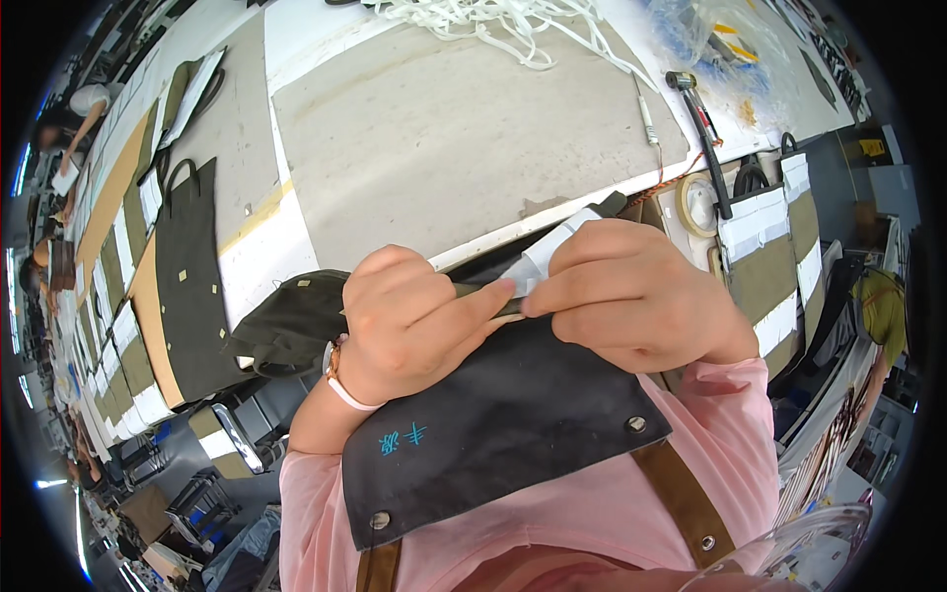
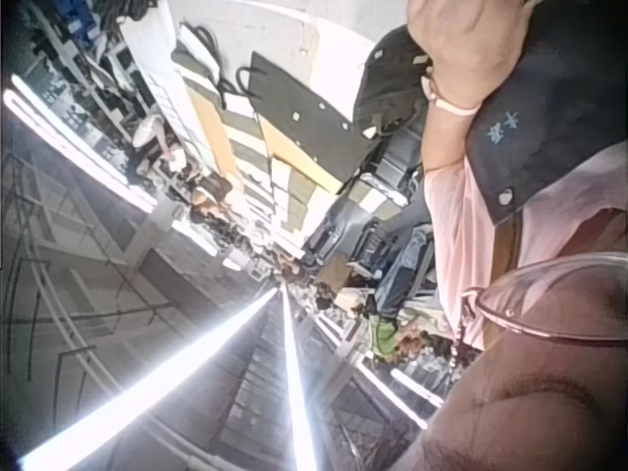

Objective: The person aligns and presses a white fabric strip onto the edge of a green fabric bag, then uses a hammer to secure metal rivets along the seam. They then pick up a black bag and thread a white strap through its grommets.

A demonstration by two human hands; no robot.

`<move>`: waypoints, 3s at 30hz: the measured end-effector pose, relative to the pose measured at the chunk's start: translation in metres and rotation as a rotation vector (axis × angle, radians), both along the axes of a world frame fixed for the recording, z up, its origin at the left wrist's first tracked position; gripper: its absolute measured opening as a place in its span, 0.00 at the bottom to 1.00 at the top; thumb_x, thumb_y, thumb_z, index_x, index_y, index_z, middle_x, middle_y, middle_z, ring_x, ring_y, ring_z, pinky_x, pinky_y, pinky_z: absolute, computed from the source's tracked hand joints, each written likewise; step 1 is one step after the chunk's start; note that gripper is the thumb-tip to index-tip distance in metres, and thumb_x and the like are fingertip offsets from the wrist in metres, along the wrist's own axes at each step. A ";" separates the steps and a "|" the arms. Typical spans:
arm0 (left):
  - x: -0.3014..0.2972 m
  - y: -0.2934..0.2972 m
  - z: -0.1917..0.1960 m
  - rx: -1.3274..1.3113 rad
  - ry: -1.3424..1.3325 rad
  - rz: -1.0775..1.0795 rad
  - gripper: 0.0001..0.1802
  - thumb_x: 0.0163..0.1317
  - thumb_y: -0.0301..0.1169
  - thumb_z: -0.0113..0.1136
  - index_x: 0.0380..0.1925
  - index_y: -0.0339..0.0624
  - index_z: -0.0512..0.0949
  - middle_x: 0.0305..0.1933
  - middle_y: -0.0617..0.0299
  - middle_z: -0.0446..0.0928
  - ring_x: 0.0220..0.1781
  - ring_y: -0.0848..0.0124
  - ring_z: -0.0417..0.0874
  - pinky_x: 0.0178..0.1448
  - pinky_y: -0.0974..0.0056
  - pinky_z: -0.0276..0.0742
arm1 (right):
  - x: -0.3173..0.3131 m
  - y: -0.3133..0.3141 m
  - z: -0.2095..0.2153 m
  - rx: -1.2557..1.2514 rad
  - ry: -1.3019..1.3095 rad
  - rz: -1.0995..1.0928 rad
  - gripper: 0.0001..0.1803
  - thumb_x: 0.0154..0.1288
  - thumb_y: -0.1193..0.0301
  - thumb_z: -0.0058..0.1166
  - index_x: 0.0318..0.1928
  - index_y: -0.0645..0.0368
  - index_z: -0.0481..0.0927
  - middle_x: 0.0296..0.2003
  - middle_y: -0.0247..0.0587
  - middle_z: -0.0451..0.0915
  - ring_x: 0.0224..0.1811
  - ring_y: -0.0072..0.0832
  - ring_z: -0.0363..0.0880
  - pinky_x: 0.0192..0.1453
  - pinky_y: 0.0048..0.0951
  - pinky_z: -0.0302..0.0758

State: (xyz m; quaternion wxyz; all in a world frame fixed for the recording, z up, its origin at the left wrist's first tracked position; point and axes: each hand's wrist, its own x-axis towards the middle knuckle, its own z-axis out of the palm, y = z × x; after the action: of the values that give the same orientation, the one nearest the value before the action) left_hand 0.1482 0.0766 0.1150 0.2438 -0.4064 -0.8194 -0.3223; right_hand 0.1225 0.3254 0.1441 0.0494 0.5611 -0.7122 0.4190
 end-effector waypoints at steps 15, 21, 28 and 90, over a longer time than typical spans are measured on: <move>0.000 0.005 -0.003 -0.012 0.074 0.047 0.14 0.41 0.28 0.78 0.32 0.43 0.87 0.17 0.70 0.61 0.17 0.71 0.63 0.28 0.65 0.61 | 0.006 -0.013 -0.010 0.009 -0.108 -0.234 0.06 0.58 0.79 0.63 0.36 0.61 0.79 0.34 0.42 0.76 0.37 0.40 0.75 0.39 0.37 0.72; 0.002 0.005 -0.002 -0.006 0.043 0.042 0.14 0.40 0.26 0.79 0.30 0.42 0.86 0.17 0.68 0.62 0.18 0.67 0.64 0.28 0.63 0.61 | -0.006 0.003 0.022 -0.026 -0.151 -0.246 0.10 0.59 0.73 0.69 0.39 0.61 0.81 0.33 0.39 0.75 0.36 0.41 0.74 0.41 0.37 0.72; 0.001 0.007 -0.004 -0.013 0.074 0.028 0.14 0.43 0.27 0.78 0.32 0.44 0.87 0.17 0.70 0.62 0.17 0.71 0.64 0.28 0.65 0.61 | 0.002 -0.010 0.004 0.160 -0.007 -0.231 0.09 0.56 0.74 0.66 0.38 0.58 0.82 0.33 0.37 0.74 0.40 0.39 0.74 0.48 0.37 0.70; 0.005 0.014 0.002 0.059 -0.228 0.088 0.16 0.42 0.35 0.83 0.29 0.46 0.85 0.20 0.65 0.72 0.24 0.64 0.73 0.32 0.61 0.69 | -0.004 -0.002 0.005 0.239 -0.134 -0.114 0.11 0.58 0.79 0.64 0.42 0.58 0.82 0.39 0.38 0.80 0.40 0.39 0.77 0.49 0.37 0.71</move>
State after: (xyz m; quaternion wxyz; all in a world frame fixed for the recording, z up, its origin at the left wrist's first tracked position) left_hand 0.1535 0.0907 0.1169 0.1747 -0.3235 -0.8491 -0.3793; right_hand 0.1182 0.3238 0.1489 -0.0416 0.4922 -0.7894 0.3645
